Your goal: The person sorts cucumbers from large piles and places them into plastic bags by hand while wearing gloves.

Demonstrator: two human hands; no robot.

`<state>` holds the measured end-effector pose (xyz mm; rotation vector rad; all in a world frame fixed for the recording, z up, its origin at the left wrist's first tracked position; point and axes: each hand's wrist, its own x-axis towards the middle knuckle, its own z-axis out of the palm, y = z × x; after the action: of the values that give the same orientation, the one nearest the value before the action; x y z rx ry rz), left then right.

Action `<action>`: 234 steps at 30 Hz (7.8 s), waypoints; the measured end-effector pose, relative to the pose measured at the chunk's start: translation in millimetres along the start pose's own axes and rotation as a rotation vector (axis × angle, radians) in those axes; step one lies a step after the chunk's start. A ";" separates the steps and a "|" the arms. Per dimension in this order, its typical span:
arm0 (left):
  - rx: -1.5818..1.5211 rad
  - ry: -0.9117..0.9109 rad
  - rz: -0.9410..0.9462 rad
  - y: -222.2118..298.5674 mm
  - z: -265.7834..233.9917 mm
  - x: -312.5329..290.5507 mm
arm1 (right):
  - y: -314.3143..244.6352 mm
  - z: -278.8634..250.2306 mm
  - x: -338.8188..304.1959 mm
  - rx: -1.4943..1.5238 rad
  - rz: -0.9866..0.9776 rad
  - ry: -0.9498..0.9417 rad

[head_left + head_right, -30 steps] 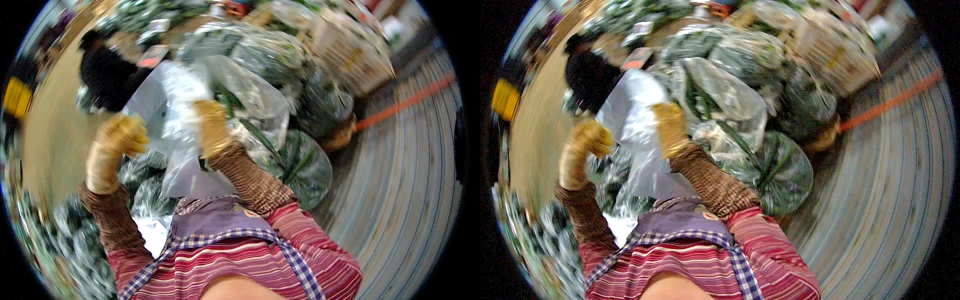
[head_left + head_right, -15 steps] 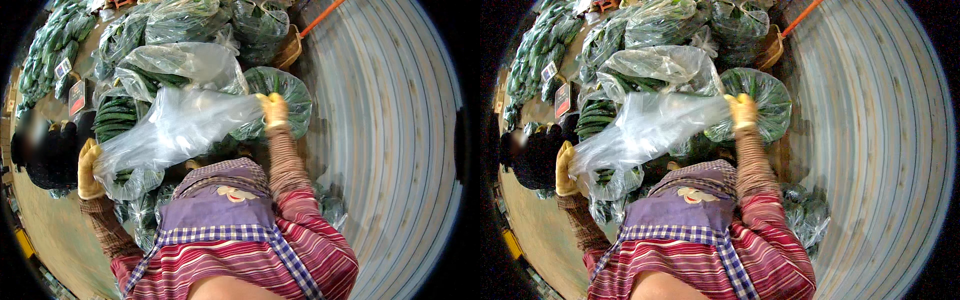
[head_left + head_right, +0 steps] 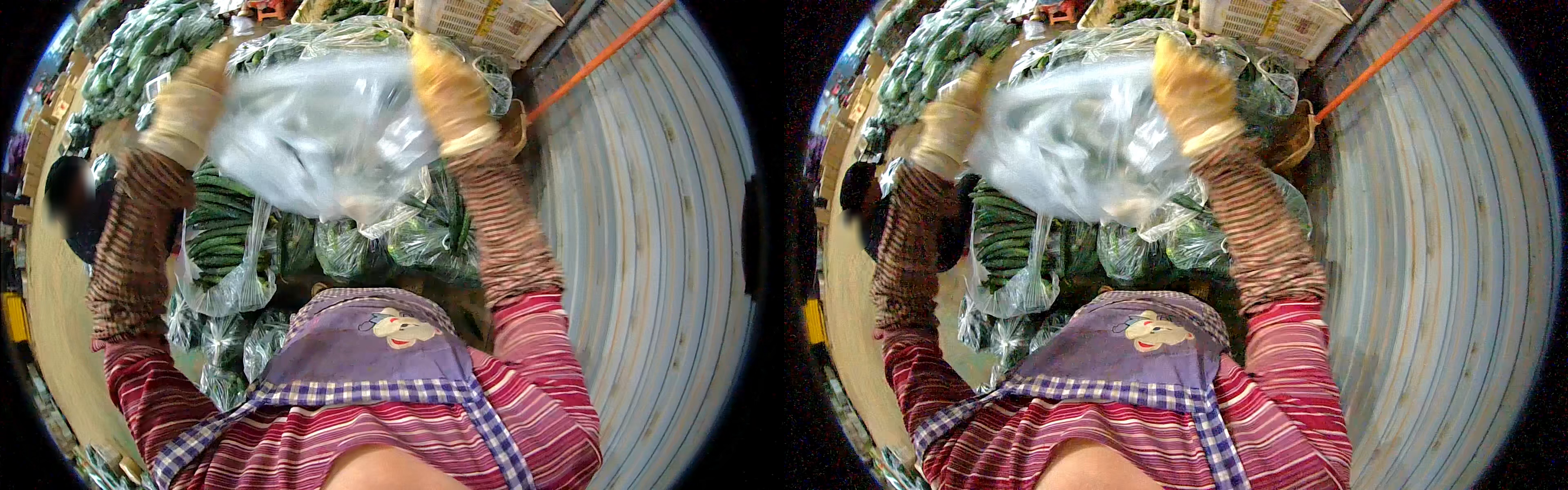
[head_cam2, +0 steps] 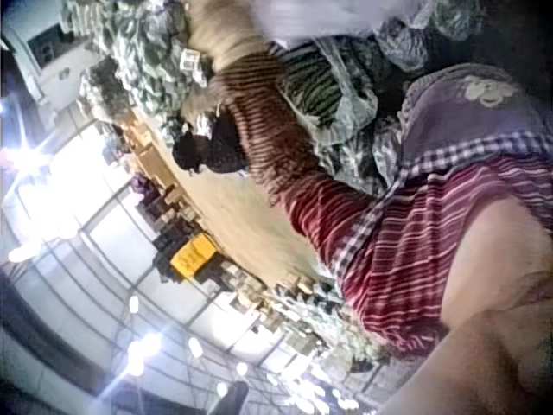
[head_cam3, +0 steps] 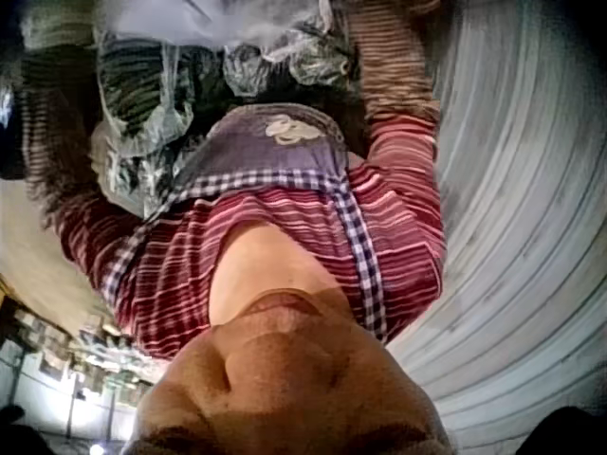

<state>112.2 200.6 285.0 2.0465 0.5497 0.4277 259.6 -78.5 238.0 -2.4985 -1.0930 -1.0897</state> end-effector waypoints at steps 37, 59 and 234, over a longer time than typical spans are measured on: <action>-0.471 -0.332 -0.437 193.8 151.9 -116.5 | 164.2 -80.4 -131.2 2.110 0.973 0.373; -1.168 -0.464 -0.476 68.8 207.7 -156.4 | 163.8 15.7 -238.9 0.517 0.228 -1.400; -0.730 -0.500 -0.109 -67.6 271.8 -0.6 | 258.9 -4.2 -273.6 0.143 1.255 -0.681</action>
<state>234.1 38.7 91.6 1.3341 0.1534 0.0218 315.0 -413.7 75.3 -2.6397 0.4180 0.1901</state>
